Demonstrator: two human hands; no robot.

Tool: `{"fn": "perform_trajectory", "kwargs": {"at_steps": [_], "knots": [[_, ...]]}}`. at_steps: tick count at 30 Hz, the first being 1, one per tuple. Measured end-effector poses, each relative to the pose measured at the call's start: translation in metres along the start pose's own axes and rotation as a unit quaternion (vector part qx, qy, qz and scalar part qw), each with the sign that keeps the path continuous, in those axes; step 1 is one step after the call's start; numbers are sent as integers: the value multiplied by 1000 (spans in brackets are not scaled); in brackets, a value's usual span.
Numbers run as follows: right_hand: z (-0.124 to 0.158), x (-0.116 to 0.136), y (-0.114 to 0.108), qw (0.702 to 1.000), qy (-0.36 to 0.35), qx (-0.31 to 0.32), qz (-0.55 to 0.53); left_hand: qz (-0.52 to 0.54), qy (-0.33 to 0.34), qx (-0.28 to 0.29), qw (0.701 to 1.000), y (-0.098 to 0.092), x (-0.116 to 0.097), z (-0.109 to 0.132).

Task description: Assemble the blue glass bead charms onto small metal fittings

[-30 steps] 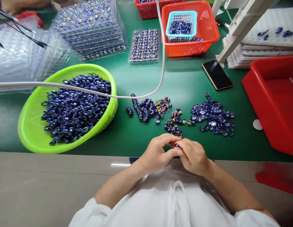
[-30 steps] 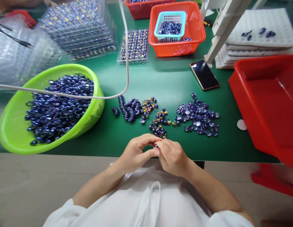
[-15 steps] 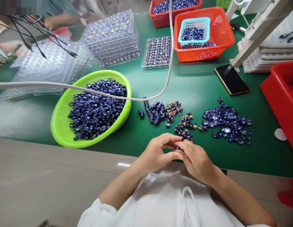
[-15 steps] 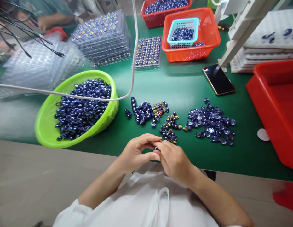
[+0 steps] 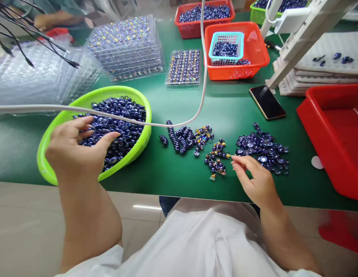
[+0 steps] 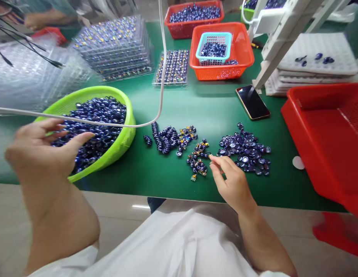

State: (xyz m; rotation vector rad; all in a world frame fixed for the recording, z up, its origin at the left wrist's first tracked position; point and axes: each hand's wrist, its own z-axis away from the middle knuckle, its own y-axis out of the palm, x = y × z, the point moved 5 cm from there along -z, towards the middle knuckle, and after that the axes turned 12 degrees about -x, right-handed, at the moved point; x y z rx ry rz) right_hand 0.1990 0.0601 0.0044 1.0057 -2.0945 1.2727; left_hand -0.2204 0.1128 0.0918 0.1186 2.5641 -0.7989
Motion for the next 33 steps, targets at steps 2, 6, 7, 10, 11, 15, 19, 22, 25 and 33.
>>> {"fn": "perform_trajectory", "kwargs": {"at_steps": [2,6,7,10,11,15,19,22,25,33], "knots": [[2,-2,-2,1000,-11,7,20,-1,56,-32,998,0,-7,-3],[8,1,9,997,-35,47,44,92,118,20,988,8,-62,35],[9,1,13,996,-39,57,60,137,134,52,980,11,-81,52],[10,1,25,989,-41,92,110,294,183,235,908,29,-134,112],[10,0,27,987,-36,100,117,323,201,275,883,35,-147,132],[10,-3,30,989,-9,105,106,345,214,348,845,59,-165,186],[14,-5,29,991,22,113,62,323,197,360,853,76,-164,203],[17,-6,24,994,60,86,10,308,186,362,860,79,-164,202],[20,-12,15,989,140,35,-38,313,173,348,867,76,-165,199],[28,-7,2,974,168,-81,-127,442,-109,455,766,61,-170,192]]}}
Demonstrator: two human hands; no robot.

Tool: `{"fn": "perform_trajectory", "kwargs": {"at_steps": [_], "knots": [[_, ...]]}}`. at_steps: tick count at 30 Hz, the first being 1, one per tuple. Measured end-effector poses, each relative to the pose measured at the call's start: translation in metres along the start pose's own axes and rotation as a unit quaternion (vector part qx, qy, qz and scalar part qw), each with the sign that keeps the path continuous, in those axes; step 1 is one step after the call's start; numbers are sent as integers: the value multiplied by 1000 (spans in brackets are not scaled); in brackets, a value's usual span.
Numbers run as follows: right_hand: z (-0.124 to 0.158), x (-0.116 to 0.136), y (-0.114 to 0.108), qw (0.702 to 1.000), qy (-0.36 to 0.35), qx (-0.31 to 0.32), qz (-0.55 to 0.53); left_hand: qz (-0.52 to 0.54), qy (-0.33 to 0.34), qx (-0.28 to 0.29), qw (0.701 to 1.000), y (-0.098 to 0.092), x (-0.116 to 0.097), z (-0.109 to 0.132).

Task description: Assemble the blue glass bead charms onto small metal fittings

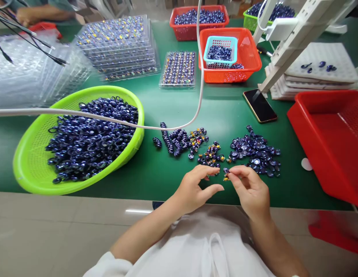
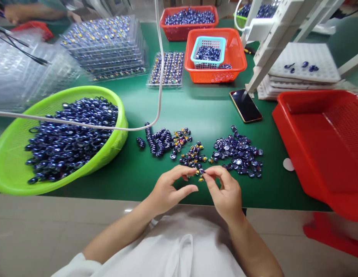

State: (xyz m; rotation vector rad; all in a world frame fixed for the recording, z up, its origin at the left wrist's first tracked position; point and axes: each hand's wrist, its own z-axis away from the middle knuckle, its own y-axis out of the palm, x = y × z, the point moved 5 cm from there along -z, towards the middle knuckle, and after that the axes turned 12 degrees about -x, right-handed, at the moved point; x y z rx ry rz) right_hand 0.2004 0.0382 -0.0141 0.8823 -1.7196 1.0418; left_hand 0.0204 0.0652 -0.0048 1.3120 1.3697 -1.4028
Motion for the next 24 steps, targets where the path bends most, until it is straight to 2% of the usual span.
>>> {"fn": "perform_trajectory", "kwargs": {"at_steps": [2,5,9,12,15,18,21,22,24], "knots": [[4,7,1,998,-50,-25,-7,114,-138,25,984,6,6,3],[7,15,6,993,-115,-18,-32,266,-294,40,917,14,13,8],[8,23,10,978,-203,10,-41,367,-370,30,853,18,17,11],[11,26,9,968,-246,9,-45,385,-382,23,840,18,18,11],[15,25,6,964,-258,17,-63,359,-346,8,867,14,18,10],[17,23,4,967,-232,33,-97,282,-259,0,924,6,14,8],[12,21,4,980,-161,58,-102,130,-79,-12,988,-4,-2,6],[10,22,5,983,-140,72,-91,81,-2,-18,997,-6,-9,6],[6,23,10,987,-107,103,-58,14,131,-26,991,-8,-23,8]]}}
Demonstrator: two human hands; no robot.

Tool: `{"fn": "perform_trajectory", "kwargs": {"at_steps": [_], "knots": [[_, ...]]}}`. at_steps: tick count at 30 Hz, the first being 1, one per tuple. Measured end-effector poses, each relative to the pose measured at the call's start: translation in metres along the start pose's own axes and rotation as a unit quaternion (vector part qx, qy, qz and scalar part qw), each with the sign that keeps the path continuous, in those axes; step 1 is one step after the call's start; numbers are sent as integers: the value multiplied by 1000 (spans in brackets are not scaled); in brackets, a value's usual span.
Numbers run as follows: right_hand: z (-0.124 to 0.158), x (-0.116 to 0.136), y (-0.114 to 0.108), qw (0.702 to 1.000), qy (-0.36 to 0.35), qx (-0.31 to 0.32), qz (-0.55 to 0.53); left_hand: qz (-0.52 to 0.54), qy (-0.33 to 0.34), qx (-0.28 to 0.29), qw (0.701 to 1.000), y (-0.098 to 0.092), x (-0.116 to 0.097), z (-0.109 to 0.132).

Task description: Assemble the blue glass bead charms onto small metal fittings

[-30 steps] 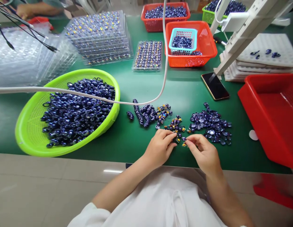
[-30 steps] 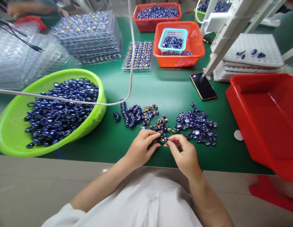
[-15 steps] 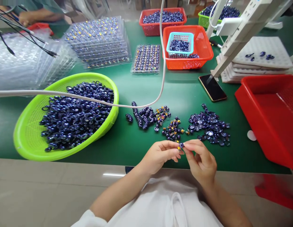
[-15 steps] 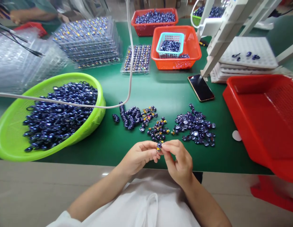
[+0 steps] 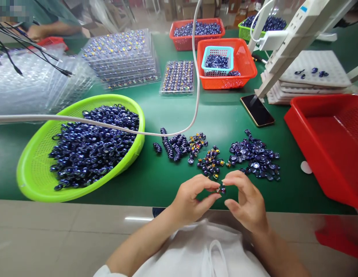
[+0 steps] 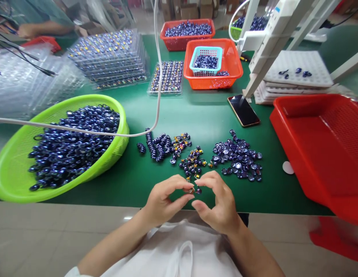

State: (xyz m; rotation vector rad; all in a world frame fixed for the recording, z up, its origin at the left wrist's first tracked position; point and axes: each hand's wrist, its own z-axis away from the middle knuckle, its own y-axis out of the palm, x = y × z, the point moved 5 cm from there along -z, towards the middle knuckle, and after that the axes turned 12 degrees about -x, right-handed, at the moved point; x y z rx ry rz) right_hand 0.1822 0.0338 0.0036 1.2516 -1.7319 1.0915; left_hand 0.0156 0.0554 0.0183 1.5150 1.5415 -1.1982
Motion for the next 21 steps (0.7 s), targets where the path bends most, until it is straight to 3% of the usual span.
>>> {"fn": "perform_trajectory", "kwargs": {"at_steps": [2,5,8,14,21], "knots": [[-3,-1,5,998,39,34,17,-26,77,1,997,0,-7,0],[-4,-4,9,994,93,65,2,-47,116,1,992,2,-9,1],[-2,-9,9,990,120,72,-37,-55,103,-18,993,1,-6,3],[5,-20,7,978,190,61,-57,-21,-5,-40,999,-3,5,3],[4,-18,10,975,191,98,-48,-15,55,-41,998,-1,4,7]]}}
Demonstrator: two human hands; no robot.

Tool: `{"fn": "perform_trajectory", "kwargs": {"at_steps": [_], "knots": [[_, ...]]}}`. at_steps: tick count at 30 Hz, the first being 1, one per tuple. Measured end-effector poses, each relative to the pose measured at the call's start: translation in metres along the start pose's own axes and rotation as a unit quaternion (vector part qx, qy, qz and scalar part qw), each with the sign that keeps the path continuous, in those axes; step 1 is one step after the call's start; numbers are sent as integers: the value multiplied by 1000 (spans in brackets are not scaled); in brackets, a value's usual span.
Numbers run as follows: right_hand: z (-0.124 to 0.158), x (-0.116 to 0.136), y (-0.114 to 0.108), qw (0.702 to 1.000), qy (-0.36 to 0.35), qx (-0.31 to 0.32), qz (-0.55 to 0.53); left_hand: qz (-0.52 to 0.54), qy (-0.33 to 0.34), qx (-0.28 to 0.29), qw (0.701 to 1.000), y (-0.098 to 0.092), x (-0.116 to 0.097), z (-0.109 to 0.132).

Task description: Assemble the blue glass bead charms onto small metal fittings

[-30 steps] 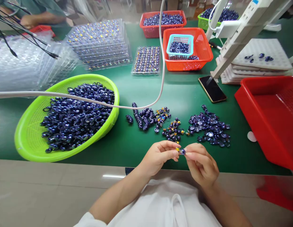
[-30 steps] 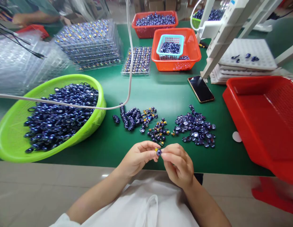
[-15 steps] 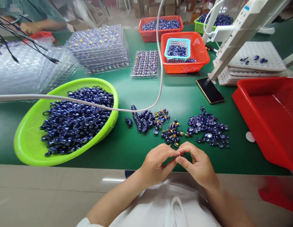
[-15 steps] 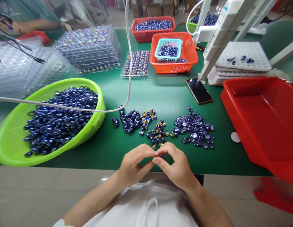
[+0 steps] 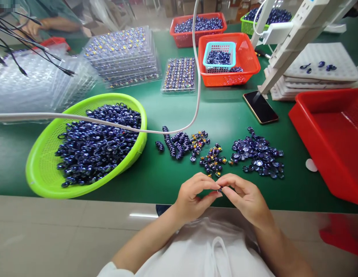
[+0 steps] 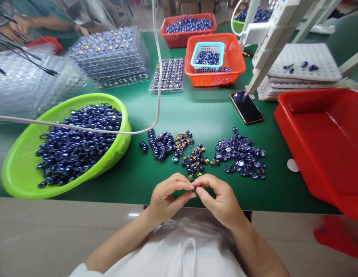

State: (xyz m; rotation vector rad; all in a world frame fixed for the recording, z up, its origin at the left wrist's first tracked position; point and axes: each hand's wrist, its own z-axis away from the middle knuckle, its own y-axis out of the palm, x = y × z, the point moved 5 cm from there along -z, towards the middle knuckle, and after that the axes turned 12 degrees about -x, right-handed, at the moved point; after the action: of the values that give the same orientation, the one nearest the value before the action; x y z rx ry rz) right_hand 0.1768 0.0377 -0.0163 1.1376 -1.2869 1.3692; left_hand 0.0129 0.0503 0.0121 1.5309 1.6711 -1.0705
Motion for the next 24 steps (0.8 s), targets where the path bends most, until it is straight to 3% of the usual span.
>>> {"fn": "perform_trajectory", "kwargs": {"at_steps": [5,8,11,15,18,24], "knots": [[-4,5,2,998,7,51,-39,-11,22,32,999,-4,0,2],[-4,7,-1,999,1,44,-17,-84,55,33,994,-16,6,-4],[-4,7,-5,1000,-16,17,9,-237,78,5,968,-32,20,-17],[-3,5,-4,999,-24,5,19,-374,88,45,922,-36,44,-28],[-3,3,-2,999,-30,5,21,-396,89,54,912,-34,52,-29],[-4,3,1,999,-24,21,18,-393,68,8,917,-39,49,-27]]}}
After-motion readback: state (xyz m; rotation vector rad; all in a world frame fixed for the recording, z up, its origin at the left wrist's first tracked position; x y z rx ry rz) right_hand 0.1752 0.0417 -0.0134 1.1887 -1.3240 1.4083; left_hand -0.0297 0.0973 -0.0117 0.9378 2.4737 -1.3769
